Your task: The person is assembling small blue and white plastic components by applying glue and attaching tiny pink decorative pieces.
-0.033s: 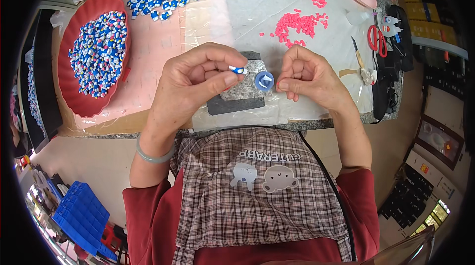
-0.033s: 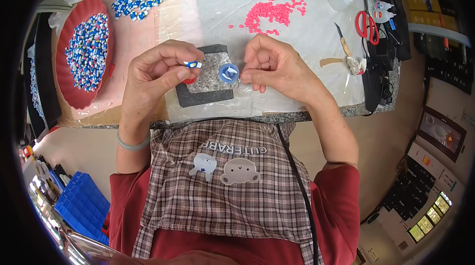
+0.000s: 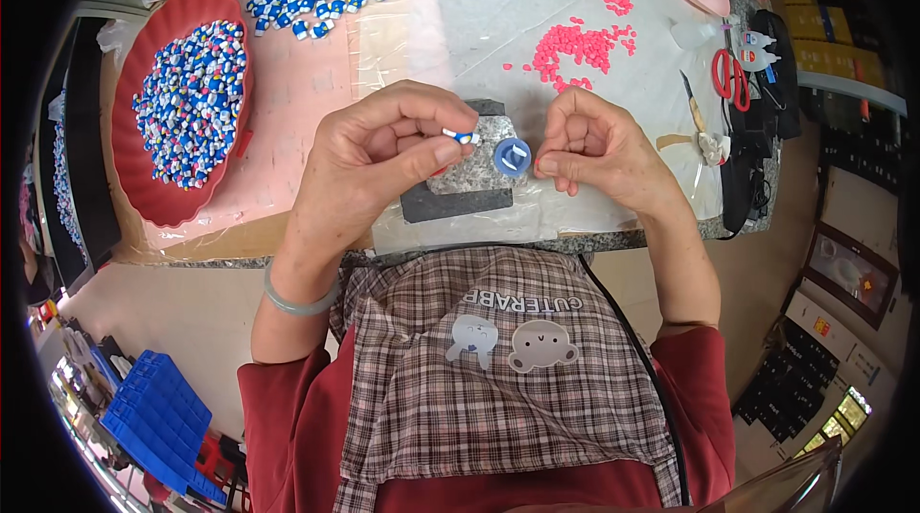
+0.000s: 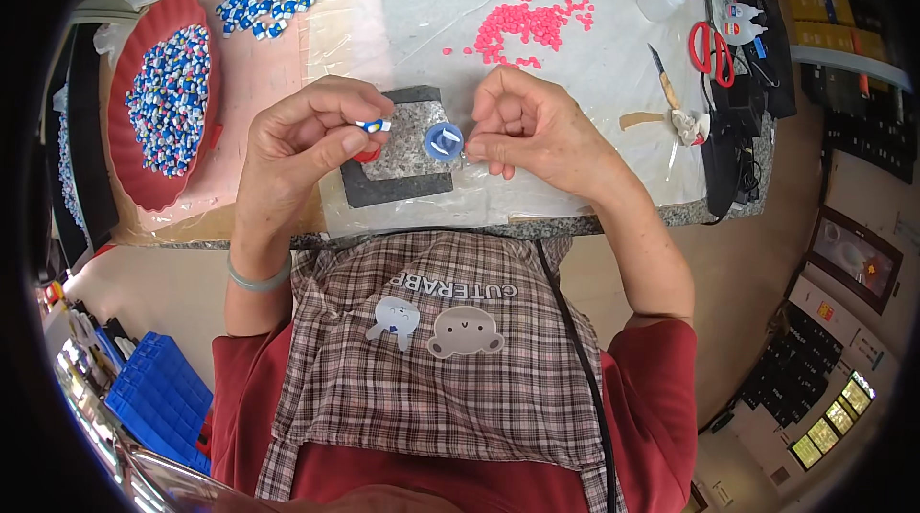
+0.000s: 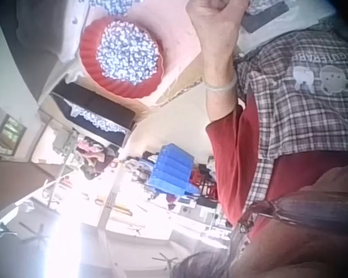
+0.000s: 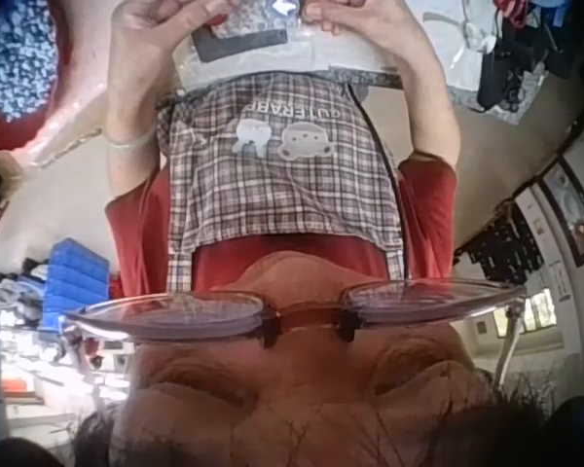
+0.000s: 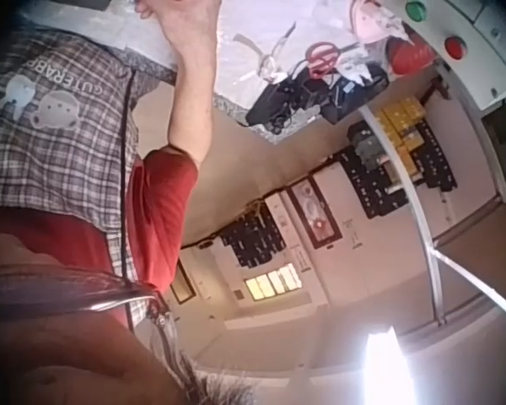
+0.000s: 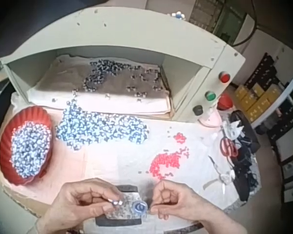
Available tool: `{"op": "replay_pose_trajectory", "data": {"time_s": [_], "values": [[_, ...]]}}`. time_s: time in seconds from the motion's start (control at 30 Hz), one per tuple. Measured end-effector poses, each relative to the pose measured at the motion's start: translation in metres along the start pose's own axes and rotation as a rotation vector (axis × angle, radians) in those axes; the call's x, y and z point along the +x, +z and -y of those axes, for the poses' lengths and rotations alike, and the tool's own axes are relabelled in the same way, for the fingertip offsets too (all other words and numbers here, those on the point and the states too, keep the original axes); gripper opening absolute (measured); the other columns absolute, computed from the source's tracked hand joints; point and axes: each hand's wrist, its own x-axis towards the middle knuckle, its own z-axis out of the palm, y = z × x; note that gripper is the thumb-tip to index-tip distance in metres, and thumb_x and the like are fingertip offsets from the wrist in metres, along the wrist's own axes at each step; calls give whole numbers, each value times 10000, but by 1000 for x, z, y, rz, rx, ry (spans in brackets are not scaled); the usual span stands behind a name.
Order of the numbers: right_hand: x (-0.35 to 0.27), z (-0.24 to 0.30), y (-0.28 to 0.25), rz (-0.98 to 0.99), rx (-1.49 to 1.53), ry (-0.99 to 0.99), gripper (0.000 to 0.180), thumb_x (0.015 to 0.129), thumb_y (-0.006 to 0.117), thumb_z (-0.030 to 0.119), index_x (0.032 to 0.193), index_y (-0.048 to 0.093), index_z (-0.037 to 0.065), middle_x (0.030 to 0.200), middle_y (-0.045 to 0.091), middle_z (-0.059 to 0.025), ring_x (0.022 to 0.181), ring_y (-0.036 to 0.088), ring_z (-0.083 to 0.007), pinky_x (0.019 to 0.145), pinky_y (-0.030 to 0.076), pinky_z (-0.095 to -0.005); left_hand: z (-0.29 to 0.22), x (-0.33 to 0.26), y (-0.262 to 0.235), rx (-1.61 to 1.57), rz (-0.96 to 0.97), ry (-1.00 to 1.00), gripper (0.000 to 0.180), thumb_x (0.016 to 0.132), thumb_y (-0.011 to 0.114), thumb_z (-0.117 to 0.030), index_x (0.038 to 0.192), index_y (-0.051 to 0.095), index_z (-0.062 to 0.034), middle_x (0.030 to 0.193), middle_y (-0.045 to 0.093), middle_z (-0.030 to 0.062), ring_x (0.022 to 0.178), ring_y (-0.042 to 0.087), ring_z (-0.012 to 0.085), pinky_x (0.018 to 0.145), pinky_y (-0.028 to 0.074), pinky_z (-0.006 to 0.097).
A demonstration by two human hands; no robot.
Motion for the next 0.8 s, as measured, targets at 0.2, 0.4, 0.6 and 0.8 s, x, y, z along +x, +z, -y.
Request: {"op": "replay_pose_trajectory", "data": {"time_s": [0.2,0.4,0.6,0.8], "values": [[1,4,3,-11,-75,29,242,833,705,18,949,497,63,777,666,-58,604,575,-64,513,444,-196,1,-2,-6,32,57,41,191,861,636,55,1052,637,49,1053,634,97,900,624,107,744,515,205],[2,3,4,-7,-104,34,247,834,699,5,957,494,66,778,660,-48,609,574,-61,516,444,-193,-2,-3,-3,32,16,-80,160,859,636,58,1019,646,58,1046,627,77,904,624,102,757,523,210],[3,4,4,-5,-132,56,258,827,698,-11,964,494,66,772,652,-35,616,575,-58,526,448,-191,3,-2,-3,34,19,40,156,849,637,56,1005,632,64,1082,613,145,853,615,156,754,515,267],[3,8,6,-16,-159,46,265,822,693,-26,966,491,68,778,658,-45,617,572,-55,531,447,-191,-2,-3,0,23,-2,-95,187,857,628,75,1042,631,49,1042,625,66,883,615,83,736,504,190]]}}
